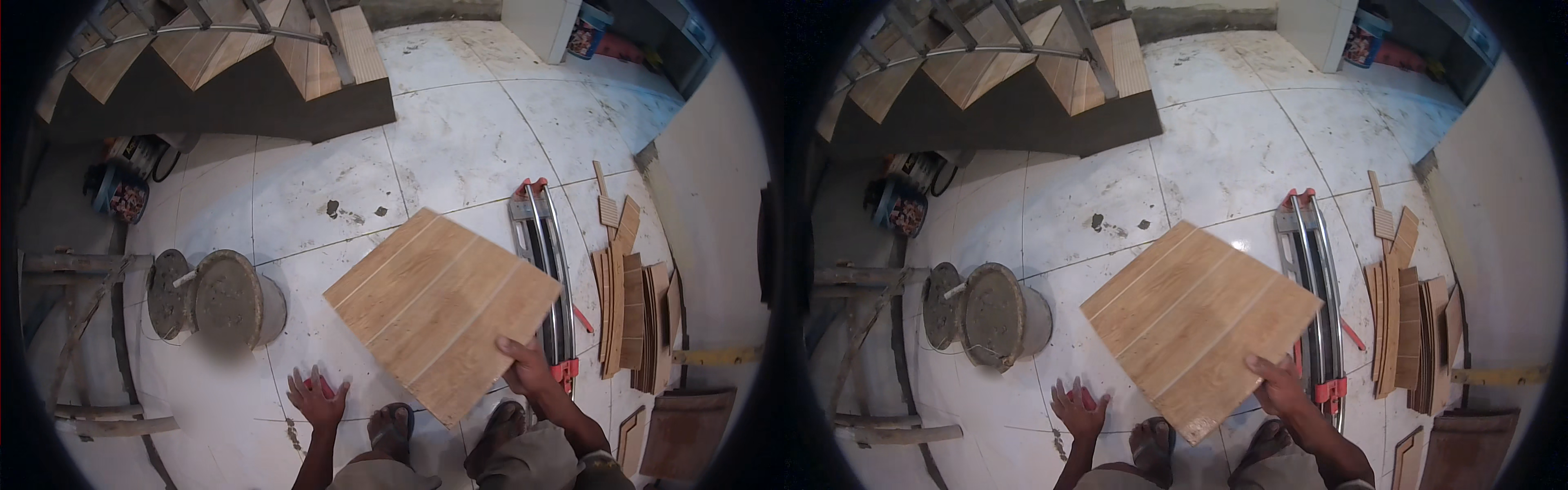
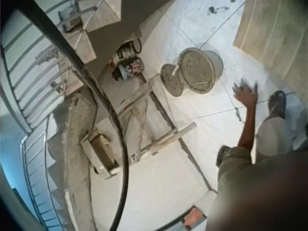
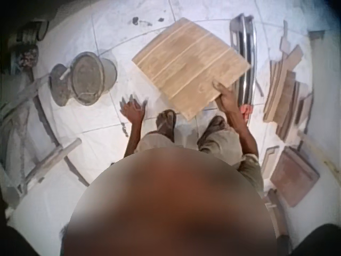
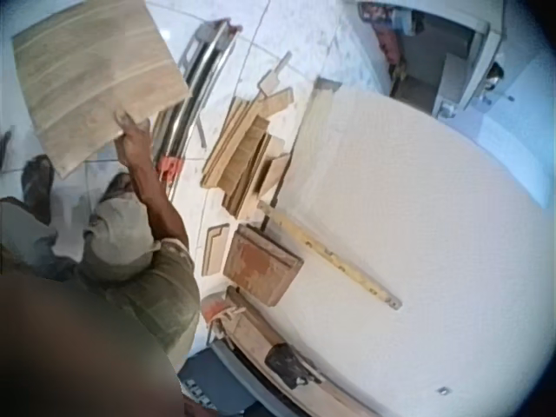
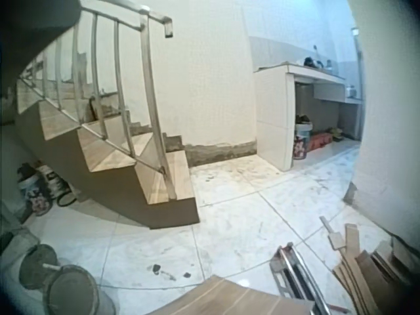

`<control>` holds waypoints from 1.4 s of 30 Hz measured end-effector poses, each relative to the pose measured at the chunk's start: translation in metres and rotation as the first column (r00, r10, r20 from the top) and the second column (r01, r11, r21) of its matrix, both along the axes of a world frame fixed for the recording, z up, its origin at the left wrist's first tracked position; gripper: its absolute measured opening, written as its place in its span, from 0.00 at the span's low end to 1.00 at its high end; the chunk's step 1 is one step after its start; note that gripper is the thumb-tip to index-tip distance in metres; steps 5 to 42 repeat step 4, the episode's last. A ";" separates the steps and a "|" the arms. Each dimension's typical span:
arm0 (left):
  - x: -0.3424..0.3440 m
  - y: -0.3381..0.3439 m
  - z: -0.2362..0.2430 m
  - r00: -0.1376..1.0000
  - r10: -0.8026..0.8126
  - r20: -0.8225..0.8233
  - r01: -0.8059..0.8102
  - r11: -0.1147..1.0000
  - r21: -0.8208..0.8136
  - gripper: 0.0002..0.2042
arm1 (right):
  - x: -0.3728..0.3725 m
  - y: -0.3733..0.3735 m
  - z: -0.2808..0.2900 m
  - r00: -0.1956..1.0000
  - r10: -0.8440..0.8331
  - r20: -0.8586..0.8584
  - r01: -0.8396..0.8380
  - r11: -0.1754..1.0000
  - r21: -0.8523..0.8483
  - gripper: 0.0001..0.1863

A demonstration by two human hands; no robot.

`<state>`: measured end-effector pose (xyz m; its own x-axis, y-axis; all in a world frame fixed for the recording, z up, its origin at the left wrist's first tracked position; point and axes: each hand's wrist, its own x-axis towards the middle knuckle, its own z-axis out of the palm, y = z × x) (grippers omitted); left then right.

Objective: Measuring a floor tile with a tape measure and cutting it using a manual tile cutter.

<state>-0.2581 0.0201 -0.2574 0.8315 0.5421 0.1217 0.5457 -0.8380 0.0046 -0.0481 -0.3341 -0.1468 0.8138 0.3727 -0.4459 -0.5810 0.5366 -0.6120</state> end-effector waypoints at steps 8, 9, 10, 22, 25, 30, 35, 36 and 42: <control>-0.024 0.016 -0.005 0.972 0.166 -0.168 -0.233 0.775 -0.587 0.44 | 0.011 -0.032 0.081 1.000 0.020 0.008 -0.019 0.989 -0.150 0.42; -0.024 0.016 -0.005 0.972 0.166 -0.168 -0.233 0.775 -0.587 0.44 | 0.011 -0.032 0.081 1.000 0.020 0.008 -0.019 0.989 -0.150 0.42; -0.024 0.016 -0.005 0.972 0.166 -0.168 -0.233 0.775 -0.587 0.44 | 0.011 -0.032 0.081 1.000 0.020 0.008 -0.019 0.989 -0.150 0.42; -0.024 0.016 -0.005 0.972 0.166 -0.168 -0.233 0.775 -0.587 0.44 | 0.011 -0.032 0.081 1.000 0.020 0.008 -0.019 0.989 -0.150 0.42; -0.024 0.016 -0.005 0.972 0.166 -0.168 -0.233 0.775 -0.587 0.44 | 0.011 -0.032 0.081 1.000 0.020 0.008 -0.019 0.989 -0.150 0.42; -0.024 0.016 -0.005 0.972 0.166 -0.168 -0.233 0.775 -0.587 0.44 | 0.011 -0.032 0.081 1.000 0.020 0.008 -0.019 0.989 -0.150 0.42; -0.024 0.016 -0.005 0.972 0.166 -0.168 -0.233 0.775 -0.587 0.44 | 0.011 -0.032 0.081 1.000 0.020 0.008 -0.019 0.989 -0.150 0.42; -0.024 0.016 -0.005 0.972 0.166 -0.168 -0.233 0.775 -0.587 0.44 | 0.011 -0.032 0.081 1.000 0.020 0.008 -0.019 0.989 -0.150 0.42; -0.024 0.016 -0.005 0.972 0.166 -0.168 -0.233 0.775 -0.587 0.44 | 0.011 -0.032 0.081 1.000 0.020 0.008 -0.019 0.989 -0.150 0.42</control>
